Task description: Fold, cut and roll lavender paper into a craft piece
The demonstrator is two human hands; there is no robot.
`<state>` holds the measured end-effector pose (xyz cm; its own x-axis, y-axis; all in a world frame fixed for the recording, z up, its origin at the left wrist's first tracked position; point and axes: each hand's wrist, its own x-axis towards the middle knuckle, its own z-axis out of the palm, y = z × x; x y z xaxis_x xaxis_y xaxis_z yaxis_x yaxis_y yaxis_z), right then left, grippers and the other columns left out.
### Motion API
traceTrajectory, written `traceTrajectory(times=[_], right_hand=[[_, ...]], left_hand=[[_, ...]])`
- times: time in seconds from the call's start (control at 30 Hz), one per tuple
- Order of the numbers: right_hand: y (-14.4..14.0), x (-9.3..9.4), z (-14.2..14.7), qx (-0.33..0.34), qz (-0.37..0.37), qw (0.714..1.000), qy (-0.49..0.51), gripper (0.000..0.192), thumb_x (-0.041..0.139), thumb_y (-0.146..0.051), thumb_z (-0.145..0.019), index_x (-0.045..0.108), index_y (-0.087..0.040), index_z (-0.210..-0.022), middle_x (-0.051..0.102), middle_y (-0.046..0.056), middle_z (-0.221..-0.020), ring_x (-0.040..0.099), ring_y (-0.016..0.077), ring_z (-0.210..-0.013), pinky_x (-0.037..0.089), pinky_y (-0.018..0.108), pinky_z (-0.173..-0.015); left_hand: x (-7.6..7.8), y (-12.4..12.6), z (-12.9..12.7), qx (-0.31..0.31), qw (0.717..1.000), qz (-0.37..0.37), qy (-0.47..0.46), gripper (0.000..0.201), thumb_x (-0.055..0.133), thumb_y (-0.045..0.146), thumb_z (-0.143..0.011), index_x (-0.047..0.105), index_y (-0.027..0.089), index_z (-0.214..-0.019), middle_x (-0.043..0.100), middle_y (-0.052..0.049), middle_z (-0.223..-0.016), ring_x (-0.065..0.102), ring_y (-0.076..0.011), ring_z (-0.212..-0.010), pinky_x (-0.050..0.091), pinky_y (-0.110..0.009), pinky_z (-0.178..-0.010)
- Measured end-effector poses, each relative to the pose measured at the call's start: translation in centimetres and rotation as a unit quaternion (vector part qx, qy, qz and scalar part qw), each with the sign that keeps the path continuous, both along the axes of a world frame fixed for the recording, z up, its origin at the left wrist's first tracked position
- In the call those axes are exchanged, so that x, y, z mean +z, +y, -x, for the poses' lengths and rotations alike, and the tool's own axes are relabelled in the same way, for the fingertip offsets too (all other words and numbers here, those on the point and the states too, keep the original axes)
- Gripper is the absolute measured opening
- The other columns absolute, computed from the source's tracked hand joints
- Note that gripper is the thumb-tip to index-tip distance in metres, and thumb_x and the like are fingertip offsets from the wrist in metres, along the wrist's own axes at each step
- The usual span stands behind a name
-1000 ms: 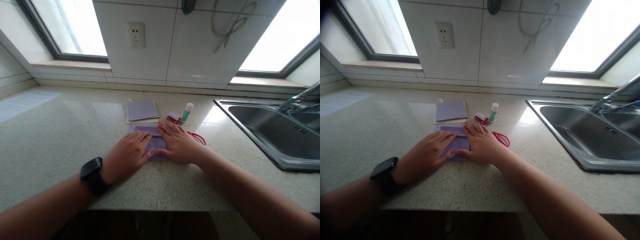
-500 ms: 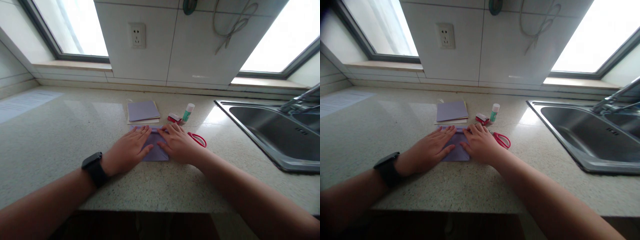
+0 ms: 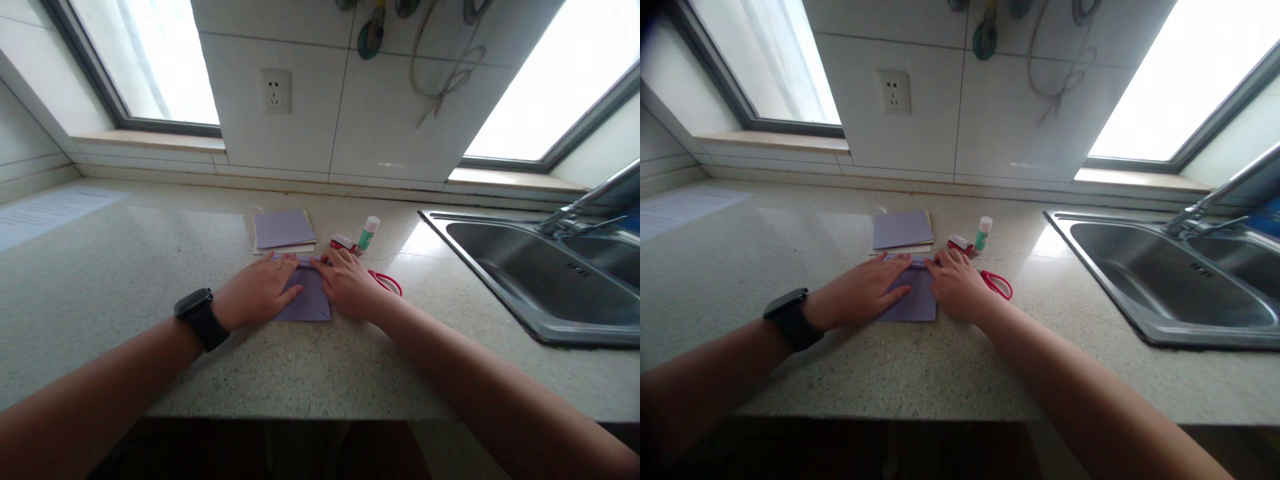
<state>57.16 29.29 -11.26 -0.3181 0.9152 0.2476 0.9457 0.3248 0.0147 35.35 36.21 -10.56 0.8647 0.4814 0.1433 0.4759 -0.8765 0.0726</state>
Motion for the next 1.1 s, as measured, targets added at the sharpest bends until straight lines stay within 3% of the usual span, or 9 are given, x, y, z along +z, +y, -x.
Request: traceTrajectory(times=[0.17, 0.37, 0.5, 0.67, 0.8, 0.97, 1.1], right_hand=[[0.4, -0.3, -0.5, -0.022, -0.004, 0.999, -0.047, 0.051, 0.045, -0.028, -0.097, 0.052, -0.015, -0.146, 0.053, 0.020, -0.135, 0.045, 0.0354, -0.123, 0.037, 0.051, -0.103], [0.9, -0.5, -0.8, -0.023, -0.020, 0.996, -0.082, 0.048, 0.044, -0.029, -0.099, 0.052, -0.015, -0.144, 0.054, 0.020, -0.133, 0.043, 0.0356, -0.122, 0.033, 0.050, -0.102], [1.9, -0.1, -1.0, -0.009, -0.025, 0.995, -0.098, 0.036, 0.043, -0.022, -0.100, 0.061, -0.016, -0.132, 0.062, 0.017, -0.118, 0.047, 0.0329, -0.114, 0.034, 0.045, -0.095], [2.7, 0.3, -1.4, 0.012, -0.038, 0.994, -0.101, 0.022, 0.048, -0.014, -0.098, 0.069, -0.016, -0.101, 0.065, 0.013, -0.100, 0.051, 0.0295, -0.104, 0.036, 0.041, -0.090], [2.4, 0.8, -1.5, 0.010, -0.058, 0.994, -0.092, 0.021, 0.047, -0.012, -0.099, 0.067, -0.014, -0.100, 0.063, 0.013, -0.101, 0.053, 0.0262, -0.101, 0.039, 0.039, -0.089], [1.5, 2.1, -1.7, 0.059, -0.048, 0.996, 0.055, 0.021, 0.047, -0.011, -0.099, 0.068, -0.014, -0.097, 0.062, 0.011, -0.097, 0.057, 0.0197, -0.091, 0.044, 0.032, -0.084], [1.2, 2.5, -2.3, 0.096, -0.033, 0.959, 0.266, 0.016, 0.058, -0.015, -0.094, 0.070, -0.018, -0.105, 0.067, 0.007, -0.099, 0.062, 0.0183, -0.094, 0.047, 0.032, -0.085]], left_hand=[[-0.1, 1.9, -1.2, -0.009, 0.999, -0.022, 0.021, 0.053, 0.042, 0.031, -0.101, 0.049, 0.001, -0.144, 0.053, -0.023, -0.147, 0.051, -0.0284, -0.138, 0.038, -0.043, -0.116], [-0.9, 2.5, -1.8, -0.006, 0.995, -0.083, 0.047, 0.052, 0.041, 0.019, -0.097, 0.048, 0.000, -0.146, 0.050, -0.022, -0.150, 0.045, -0.0285, -0.143, 0.033, -0.044, -0.120], [-0.7, 2.7, -2.3, -0.003, 0.992, -0.113, 0.054, 0.049, 0.043, 0.017, -0.096, 0.053, 0.001, -0.141, 0.055, -0.021, -0.147, 0.045, -0.0299, -0.143, 0.033, -0.045, -0.120], [-0.4, 3.0, -2.9, 0.001, 0.991, -0.128, 0.029, 0.042, 0.047, 0.017, -0.096, 0.060, 0.002, -0.134, 0.061, -0.021, -0.140, 0.047, -0.0310, -0.141, 0.034, -0.047, -0.118], [0.4, 2.2, -2.9, 0.011, 0.989, -0.146, -0.022, 0.032, 0.052, 0.023, -0.098, 0.065, 0.008, -0.124, 0.066, -0.019, -0.131, 0.053, -0.0338, -0.132, 0.039, -0.051, -0.112], [1.1, 1.0, -2.8, 0.007, 0.989, -0.134, -0.059, 0.026, 0.041, 0.019, -0.103, 0.065, 0.012, -0.096, 0.068, -0.013, -0.092, 0.064, -0.0274, -0.090, 0.051, -0.043, -0.082], [0.8, 1.0, -2.7, -0.002, 0.992, -0.084, -0.090, 0.025, 0.039, 0.022, -0.106, 0.061, 0.013, -0.099, 0.067, -0.011, -0.094, 0.063, -0.0234, -0.087, 0.050, -0.037, -0.077]])
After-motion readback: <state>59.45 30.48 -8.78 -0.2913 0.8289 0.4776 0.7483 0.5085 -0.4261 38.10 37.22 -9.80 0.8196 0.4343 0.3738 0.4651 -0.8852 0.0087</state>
